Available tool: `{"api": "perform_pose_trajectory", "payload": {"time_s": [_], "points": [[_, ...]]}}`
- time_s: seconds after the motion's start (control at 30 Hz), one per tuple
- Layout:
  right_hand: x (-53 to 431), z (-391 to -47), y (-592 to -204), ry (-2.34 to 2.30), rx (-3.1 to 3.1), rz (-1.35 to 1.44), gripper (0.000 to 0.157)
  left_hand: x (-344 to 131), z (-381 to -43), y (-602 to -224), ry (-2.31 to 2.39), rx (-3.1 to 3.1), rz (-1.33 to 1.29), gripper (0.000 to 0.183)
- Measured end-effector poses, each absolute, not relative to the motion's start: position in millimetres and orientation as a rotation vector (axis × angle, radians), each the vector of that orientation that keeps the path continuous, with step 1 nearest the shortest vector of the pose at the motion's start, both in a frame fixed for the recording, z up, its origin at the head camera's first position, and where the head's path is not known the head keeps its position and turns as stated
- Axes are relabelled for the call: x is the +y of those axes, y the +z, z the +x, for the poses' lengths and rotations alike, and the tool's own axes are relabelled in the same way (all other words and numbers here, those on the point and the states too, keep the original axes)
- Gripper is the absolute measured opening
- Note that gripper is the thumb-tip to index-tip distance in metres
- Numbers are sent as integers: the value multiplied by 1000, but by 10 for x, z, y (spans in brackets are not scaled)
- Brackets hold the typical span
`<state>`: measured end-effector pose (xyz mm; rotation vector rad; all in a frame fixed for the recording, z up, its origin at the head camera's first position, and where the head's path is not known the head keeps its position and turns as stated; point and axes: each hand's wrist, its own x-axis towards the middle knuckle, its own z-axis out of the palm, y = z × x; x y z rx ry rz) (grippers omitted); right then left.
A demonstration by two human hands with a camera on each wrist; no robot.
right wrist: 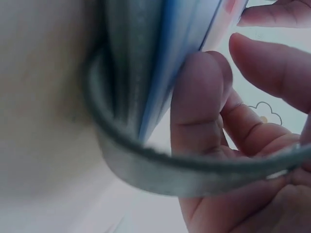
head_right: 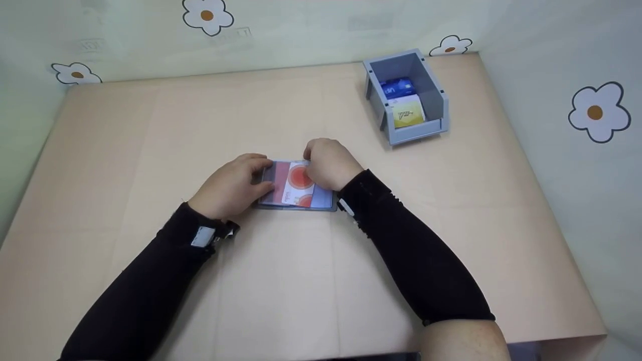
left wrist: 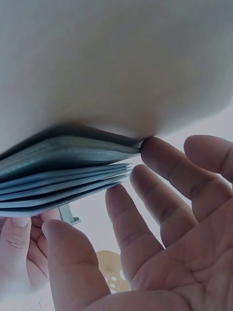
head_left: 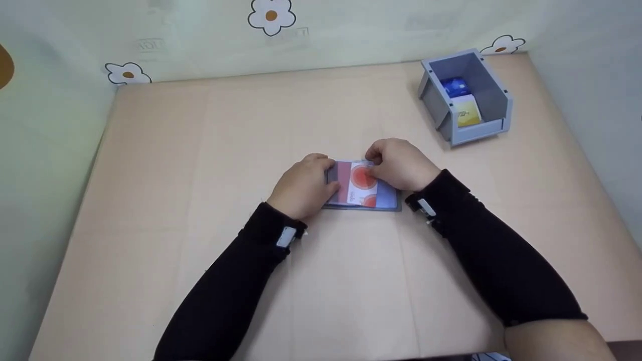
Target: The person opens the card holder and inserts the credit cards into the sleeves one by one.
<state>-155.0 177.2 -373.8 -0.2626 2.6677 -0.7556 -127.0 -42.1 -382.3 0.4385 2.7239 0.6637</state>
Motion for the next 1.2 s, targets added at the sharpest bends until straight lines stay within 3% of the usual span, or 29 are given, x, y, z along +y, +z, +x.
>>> {"api": "perform_pose_trajectory", "payload": {"time_s": [0.23,0.77,1.2], "points": [[1786,-1518,-3669,-666,2731,-269,38,-411,-1271,-3825,645,2741,437,53],[1633,-1341,-3661,-505,2646,-556,78,-411,-1267,-3835,653,2761,471,52],[1508,-1368,-3697,-550,2698,-547,86,-433,-1280,-3860,664,2760,478,52]]}}
